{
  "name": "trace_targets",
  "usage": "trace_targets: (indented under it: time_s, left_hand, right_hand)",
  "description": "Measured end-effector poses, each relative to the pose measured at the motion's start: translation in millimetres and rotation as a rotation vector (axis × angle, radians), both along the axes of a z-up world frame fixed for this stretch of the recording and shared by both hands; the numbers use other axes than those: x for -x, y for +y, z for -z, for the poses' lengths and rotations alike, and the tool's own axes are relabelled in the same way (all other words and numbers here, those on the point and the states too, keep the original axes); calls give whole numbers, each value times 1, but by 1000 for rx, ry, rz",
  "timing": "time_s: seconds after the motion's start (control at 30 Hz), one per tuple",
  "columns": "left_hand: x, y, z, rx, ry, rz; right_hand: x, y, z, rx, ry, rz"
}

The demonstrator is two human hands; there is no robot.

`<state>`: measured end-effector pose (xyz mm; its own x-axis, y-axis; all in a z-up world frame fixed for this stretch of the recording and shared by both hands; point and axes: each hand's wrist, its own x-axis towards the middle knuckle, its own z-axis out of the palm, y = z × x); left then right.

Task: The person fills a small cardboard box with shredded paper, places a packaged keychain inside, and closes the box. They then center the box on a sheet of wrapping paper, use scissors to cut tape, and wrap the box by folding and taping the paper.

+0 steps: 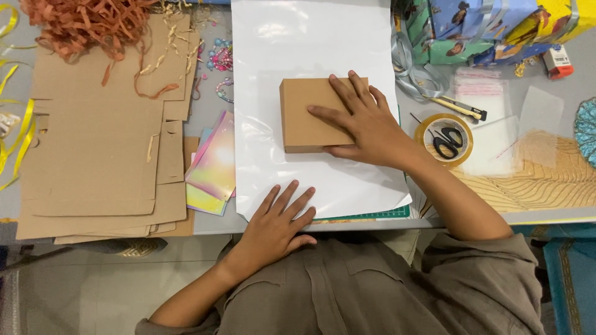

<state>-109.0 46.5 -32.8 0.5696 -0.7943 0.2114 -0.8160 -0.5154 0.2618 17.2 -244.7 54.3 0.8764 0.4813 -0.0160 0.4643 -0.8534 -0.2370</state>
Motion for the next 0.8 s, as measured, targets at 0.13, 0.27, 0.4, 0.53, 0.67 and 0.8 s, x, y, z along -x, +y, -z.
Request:
trace_targets:
  time_s: [0.13, 0.27, 0.4, 0.53, 0.67, 0.8]
  left_hand:
    - [-2, -8, 0, 0, 3, -4]
    - [-1, -8, -3, 6, 5, -9]
    - [-5, -7, -9, -25, -96, -17]
    - [-9, -10, -13, -100, -263, -3]
    - [-8, -12, -19, -100, -263, 28]
    - [-5, -13, -20, -98, -246, 13]
  right_hand:
    - [-5, -1, 8, -20, -50, 4]
    - [-7, -19, 22, -205, -69, -10]
    - [11, -45, -21, -513, -47, -39]
    - [12, -54, -28, -188, 11, -75]
    - [-7, -41, 20, -17, -140, -18]
    - [-37, -31, 35, 47, -293, 40]
